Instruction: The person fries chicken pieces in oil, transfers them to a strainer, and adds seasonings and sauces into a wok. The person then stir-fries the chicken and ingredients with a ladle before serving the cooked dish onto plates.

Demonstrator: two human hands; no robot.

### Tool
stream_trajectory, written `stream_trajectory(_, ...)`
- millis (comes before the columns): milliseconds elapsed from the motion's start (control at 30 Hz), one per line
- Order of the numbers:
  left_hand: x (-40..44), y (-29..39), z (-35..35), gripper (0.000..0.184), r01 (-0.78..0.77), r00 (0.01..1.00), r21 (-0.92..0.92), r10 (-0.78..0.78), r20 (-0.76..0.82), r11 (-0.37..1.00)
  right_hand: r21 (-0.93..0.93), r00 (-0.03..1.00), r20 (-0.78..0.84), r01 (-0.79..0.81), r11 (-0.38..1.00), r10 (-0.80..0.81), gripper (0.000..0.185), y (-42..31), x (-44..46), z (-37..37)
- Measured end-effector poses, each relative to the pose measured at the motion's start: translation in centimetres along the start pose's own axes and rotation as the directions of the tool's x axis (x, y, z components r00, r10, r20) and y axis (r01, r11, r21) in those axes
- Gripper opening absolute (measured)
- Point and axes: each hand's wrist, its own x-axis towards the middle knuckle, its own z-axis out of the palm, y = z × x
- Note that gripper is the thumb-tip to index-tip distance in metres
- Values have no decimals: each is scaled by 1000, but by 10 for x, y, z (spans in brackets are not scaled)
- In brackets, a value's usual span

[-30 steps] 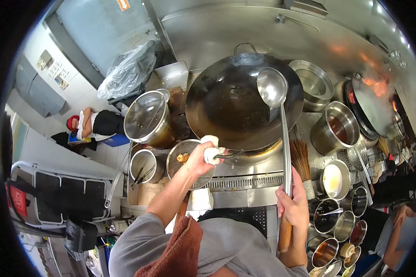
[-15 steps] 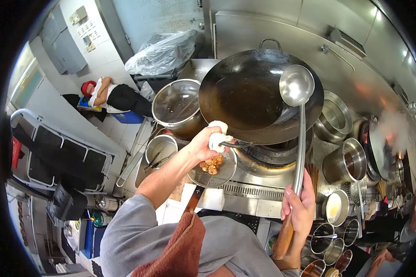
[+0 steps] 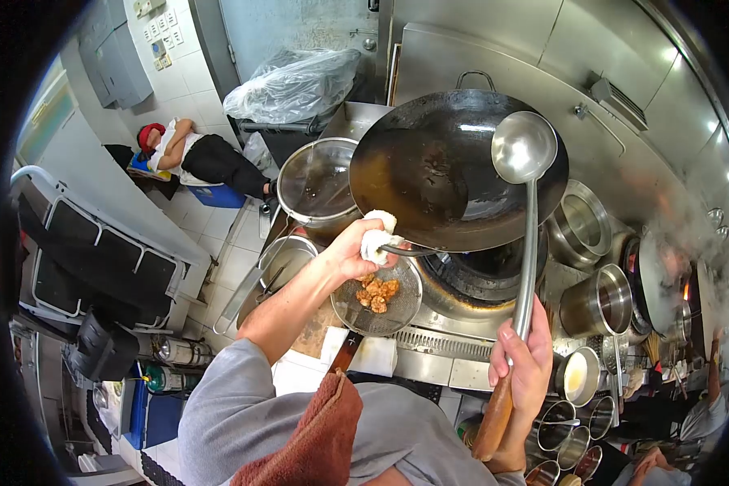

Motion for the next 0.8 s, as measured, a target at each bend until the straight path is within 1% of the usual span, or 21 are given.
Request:
stream_trajectory(100, -2, 4, -3, 20, 14, 1000, -68, -16, -21, 998, -17, 1000, -14, -1, 1000, 0, 62, -4, 1, 9)
stream_trajectory(167, 0, 6, -11, 20, 35, 999, -87, -31, 44, 996, -60, 1000, 2, 6, 998, -6, 61, -6, 2, 14)
stream_trajectory(300, -2, 9, -11, 20, 3, 999, -81, 1, 44, 997, -59, 1000, 2, 16, 998, -16, 61, -7, 6, 20)
stream_trajectory(367, -4, 11, -8, 20, 19, 1000, -79, -17, 24, 997, -78, 1000, 17, 15, 997, -14, 63, -9, 8, 21)
stream_trajectory(467, -3, 11, -10, 20, 12, 999, -64, -10, 34, 998, -69, 999, 22, 26, 997, -24, 64, -10, 9, 24)
stream_trajectory(600, 0, 11, -15, 20, 24, 998, -91, -17, 68, 996, -73, 999, 9, 34, 997, -34, 64, -12, 11, 29)
stream_trajectory(667, -1, 12, -13, 21, 36, 997, -133, -27, 69, 991, -74, 1000, 11, 25, 997, -25, 65, -14, 13, 30)
stream_trajectory(800, -2, 12, -13, 21, 26, 998, -138, -18, 59, 990, -68, 1000, 2, 25, 997, -25, 65, -15, 13, 34)
